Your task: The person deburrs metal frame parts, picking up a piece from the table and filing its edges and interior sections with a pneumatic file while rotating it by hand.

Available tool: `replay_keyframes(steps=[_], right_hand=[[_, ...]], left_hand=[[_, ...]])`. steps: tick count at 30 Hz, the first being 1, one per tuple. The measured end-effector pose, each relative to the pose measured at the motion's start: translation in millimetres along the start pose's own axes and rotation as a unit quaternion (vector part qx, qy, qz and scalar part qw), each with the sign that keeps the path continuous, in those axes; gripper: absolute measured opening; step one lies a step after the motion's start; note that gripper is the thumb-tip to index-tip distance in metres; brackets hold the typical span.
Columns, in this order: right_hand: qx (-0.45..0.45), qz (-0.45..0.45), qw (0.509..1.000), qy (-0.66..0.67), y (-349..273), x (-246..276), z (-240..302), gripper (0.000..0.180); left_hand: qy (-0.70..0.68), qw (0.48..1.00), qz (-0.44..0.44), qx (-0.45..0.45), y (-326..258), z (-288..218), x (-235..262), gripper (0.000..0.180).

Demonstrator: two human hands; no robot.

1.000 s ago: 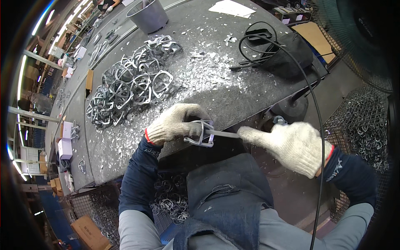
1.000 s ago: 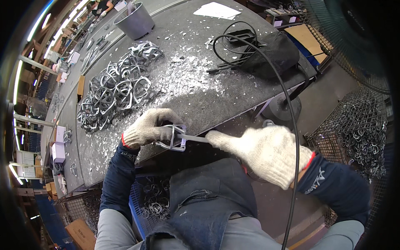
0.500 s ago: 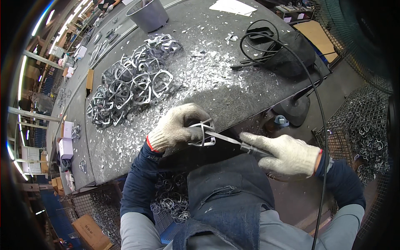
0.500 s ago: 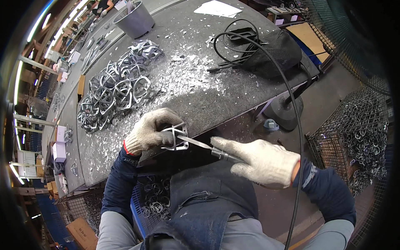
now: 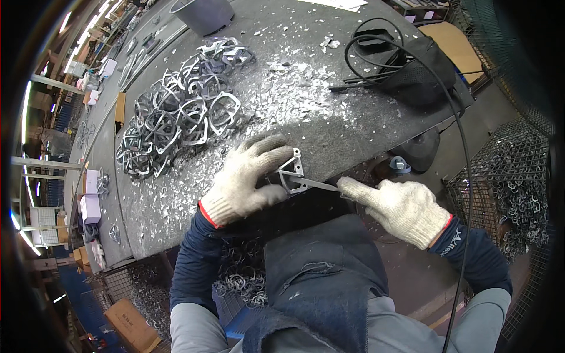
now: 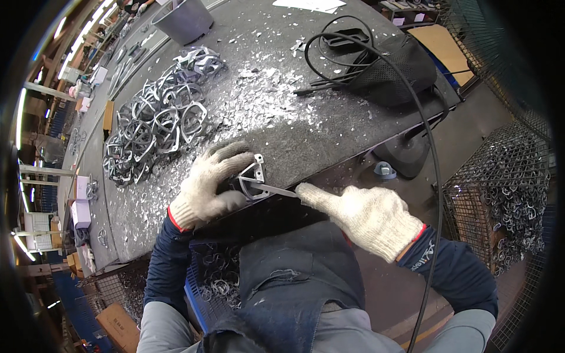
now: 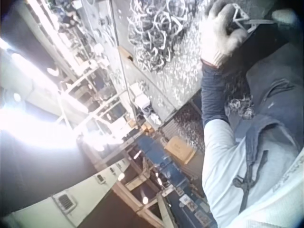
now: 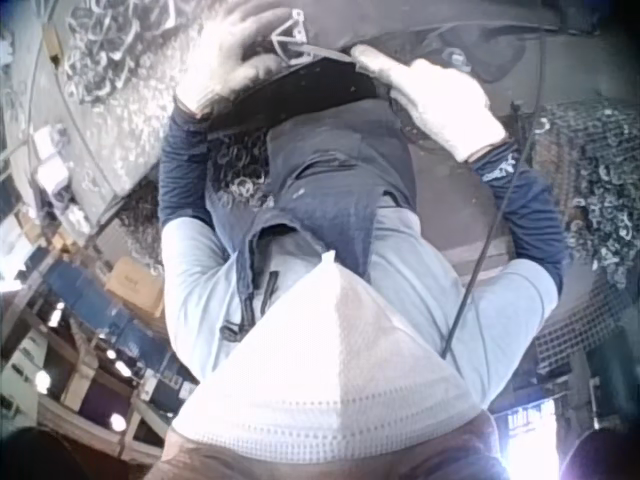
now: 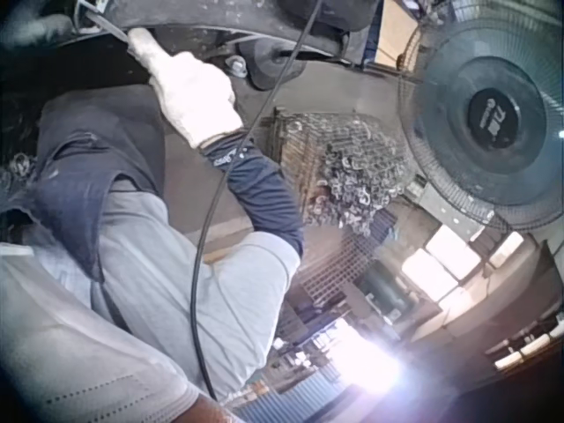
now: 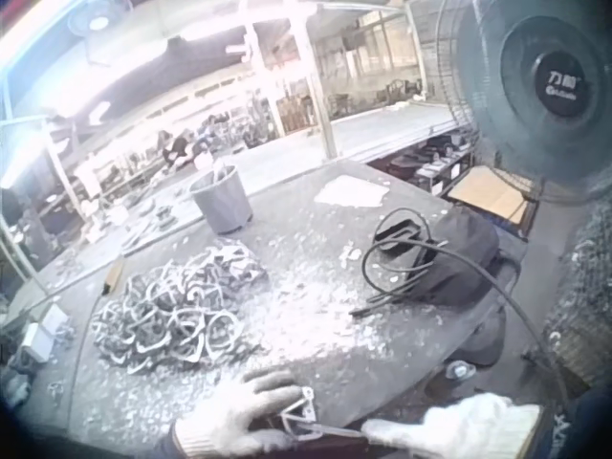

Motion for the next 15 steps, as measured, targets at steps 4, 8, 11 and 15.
replay_keyframes(steps=[4, 8, 11, 15], right_hand=[[-0.001, -0.041, 0.998, -0.039, -2.0, -5.5, 3.2, 0.072], [-0.01, 0.007, 0.999, -0.042, -4.2, -7.3, 5.2, 0.071], [-0.031, 0.079, 0.995, 0.052, -5.9, 1.8, 8.9, 0.074], [-0.052, 0.144, 0.959, 0.239, -8.0, -2.3, 13.4, 0.082]], left_hand=[[0.074, 0.996, -0.047, 0.033, -11.1, 3.5, -13.8, 0.087], [0.08, 0.993, -0.071, 0.047, -13.7, 2.1, -25.0, 0.089], [0.086, 0.991, -0.089, 0.059, -16.9, -1.3, -32.9, 0.091], [0.082, 0.99, -0.104, 0.051, -18.6, 1.5, -37.4, 0.092]])
Point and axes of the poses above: each hand's wrist, its own y-axis towards the middle knuckle, its own x-axis out of the back of the hand, z = x × y, the point moved 3 cm from there along y, towards the middle knuckle, and after that the axes turned 11 degrees about -y, right-handed, at the moved point
